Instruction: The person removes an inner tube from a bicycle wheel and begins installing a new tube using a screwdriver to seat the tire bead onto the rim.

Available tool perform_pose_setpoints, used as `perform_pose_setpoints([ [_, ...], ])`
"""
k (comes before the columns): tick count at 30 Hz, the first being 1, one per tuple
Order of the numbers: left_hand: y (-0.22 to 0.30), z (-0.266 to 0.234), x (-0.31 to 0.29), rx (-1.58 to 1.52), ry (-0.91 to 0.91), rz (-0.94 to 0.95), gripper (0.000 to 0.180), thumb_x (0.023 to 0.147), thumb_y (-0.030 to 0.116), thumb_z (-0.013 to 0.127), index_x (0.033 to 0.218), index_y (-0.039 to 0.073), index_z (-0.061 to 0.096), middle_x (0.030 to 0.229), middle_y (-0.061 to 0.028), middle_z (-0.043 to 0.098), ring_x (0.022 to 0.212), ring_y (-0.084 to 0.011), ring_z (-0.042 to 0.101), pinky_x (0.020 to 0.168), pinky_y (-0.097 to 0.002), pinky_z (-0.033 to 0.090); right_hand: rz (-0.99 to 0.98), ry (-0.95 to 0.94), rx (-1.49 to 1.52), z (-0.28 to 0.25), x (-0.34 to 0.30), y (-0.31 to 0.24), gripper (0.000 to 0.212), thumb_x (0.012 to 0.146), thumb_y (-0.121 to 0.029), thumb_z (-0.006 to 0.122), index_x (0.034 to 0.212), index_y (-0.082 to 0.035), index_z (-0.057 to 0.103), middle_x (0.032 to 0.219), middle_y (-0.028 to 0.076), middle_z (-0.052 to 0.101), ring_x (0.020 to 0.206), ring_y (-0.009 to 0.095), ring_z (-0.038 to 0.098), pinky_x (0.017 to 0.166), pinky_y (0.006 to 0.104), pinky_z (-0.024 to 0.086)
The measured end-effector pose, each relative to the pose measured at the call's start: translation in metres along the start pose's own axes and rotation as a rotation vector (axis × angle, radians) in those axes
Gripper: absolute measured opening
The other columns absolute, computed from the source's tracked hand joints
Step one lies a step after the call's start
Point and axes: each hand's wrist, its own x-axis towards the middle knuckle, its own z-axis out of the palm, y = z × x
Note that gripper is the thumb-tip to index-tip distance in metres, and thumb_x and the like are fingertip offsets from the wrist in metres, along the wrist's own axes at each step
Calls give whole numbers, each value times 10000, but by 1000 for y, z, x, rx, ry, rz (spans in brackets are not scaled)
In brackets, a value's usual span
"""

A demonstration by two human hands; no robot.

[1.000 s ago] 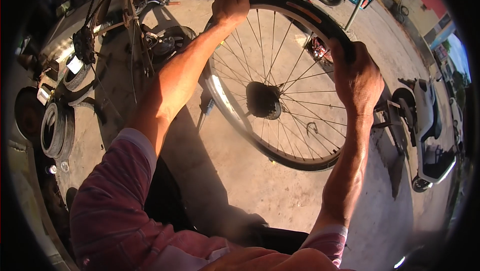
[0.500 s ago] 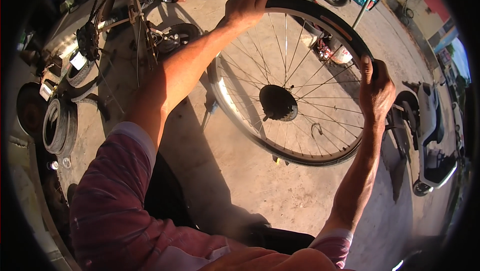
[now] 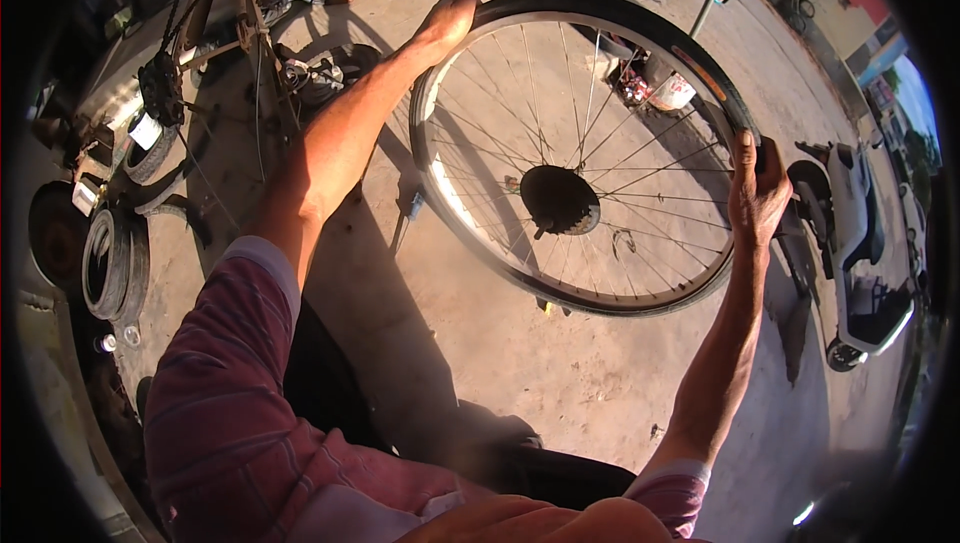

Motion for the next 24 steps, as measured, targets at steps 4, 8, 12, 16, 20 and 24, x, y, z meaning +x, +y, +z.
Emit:
perform_pose_setpoints([
  [4, -9, 15, -37, 250, 323, 247, 730, 1043, 639, 299, 966, 8, 659, 955, -280, 681, 922, -488, 634, 860, -511, 481, 34, 11, -36, -3, 0, 3, 603, 1014, -607, 560, 966, -15, 664, 770, 176, 638, 700, 301, 608, 708, 392, 502],
  [8, -41, -4, -61, 256, 231, 257, 624, 1038, 611, 421, 1142, 27, 616, 979, -273, 689, 969, -422, 665, 866, -499, 490, 63, 6, -12, -1, -3, 13, 635, 1026, -634, 502, 963, -22, 656, 781, 175, 647, 735, 318, 641, 725, 413, 500],
  [12, -89, -8, -87, 238, 32, 108, 612, 1021, 580, 542, 1270, 21, 562, 1078, -262, 685, 1073, -388, 666, 894, -480, 497, 123, 24, 30, -16, -7, 43, 612, 1047, -609, 459, 948, -37, 652, 780, 167, 655, 735, 330, 624, 725, 423, 489],
  [16, -117, -2, -108, 270, 81, 131, 733, 1002, 635, 530, 1319, -26, 542, 1191, -285, 651, 1118, -402, 646, 950, -476, 497, 153, 87, 55, -26, -18, 64, 619, 1041, -616, 470, 928, -32, 638, 745, 174, 619, 707, 340, 595, 701, 427, 480],
  [20, -79, -2, -91, 322, 174, 225, 706, 966, 666, 562, 1126, -20, 602, 924, -244, 687, 880, -383, 677, 779, -469, 514, 172, 121, -28, -36, -28, 74, 650, 977, -649, 595, 885, -6, 615, 701, 153, 572, 661, 288, 495, 654, 409, 467],
  [24, 42, 18, -88, 374, 173, 750, 366, 967, 355, 739, 1131, 34, 673, 884, -106, 701, 776, -249, 667, 712, -363, 527, 296, 97, 177, -53, -38, 78, 631, 947, -606, 679, 895, 20, 616, 671, 58, 500, 658, 143, 429, 597, 328, 395],
])
